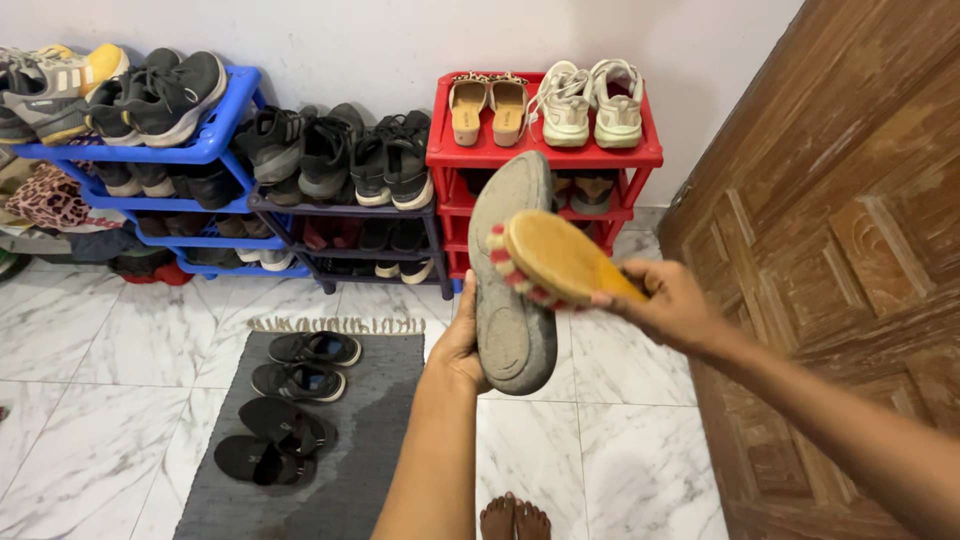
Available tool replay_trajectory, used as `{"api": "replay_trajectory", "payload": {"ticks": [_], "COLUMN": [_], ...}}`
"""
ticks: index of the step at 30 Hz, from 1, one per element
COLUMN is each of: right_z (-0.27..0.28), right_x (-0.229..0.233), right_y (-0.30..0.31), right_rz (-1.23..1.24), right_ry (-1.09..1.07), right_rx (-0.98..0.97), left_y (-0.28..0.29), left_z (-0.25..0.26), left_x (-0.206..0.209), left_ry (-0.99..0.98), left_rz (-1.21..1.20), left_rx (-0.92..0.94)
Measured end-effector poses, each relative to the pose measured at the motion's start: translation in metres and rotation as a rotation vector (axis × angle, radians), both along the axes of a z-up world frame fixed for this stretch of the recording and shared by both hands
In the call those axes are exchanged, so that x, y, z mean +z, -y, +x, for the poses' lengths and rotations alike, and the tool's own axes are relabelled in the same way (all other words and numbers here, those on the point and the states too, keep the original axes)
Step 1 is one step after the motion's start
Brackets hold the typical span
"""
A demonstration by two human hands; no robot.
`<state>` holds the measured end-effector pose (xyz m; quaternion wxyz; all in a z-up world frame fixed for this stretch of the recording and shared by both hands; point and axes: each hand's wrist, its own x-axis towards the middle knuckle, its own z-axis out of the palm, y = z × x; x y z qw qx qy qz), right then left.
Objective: The person uses a wooden-handled brush to clean the soles and uppers of several pairs of shoes. They pick up each shoe from a mat or rack, brush it thoroughly, and return it to the rack.
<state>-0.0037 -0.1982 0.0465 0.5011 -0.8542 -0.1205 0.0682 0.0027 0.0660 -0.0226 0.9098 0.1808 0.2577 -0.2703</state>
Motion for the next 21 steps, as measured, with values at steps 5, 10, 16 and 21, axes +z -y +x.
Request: {"api": "replay_trajectory", "payload": {"ticks": [5,10,16,21], "right_z": [-0.023,-0.036,-0.022,0.02], "right_x": [-0.018,-0.034,-0.03,0.004], "right_y": [0.016,0.047,0.048,0.015], "right_rz": [-0.006,-0.151,0.138,0.381], "right_ry": [0.006,0.191,-0.055,-0.345], "right_rx": [0.098,0.294,0.02,-0.302], "left_y": [-0.001,-0.003,-0.008,0.0], "left_z": [0.015,0.027,0.016,0.004], "left_x": [-0.003,-0.008,-0.003,0.007], "left_ry": [0.054,0.111,0.034,0.062], "left_rz": [0.013,-0.112,-0.116,-0.117], "left_rx": [-0.064,-0.044,0.031,-0.043]}}
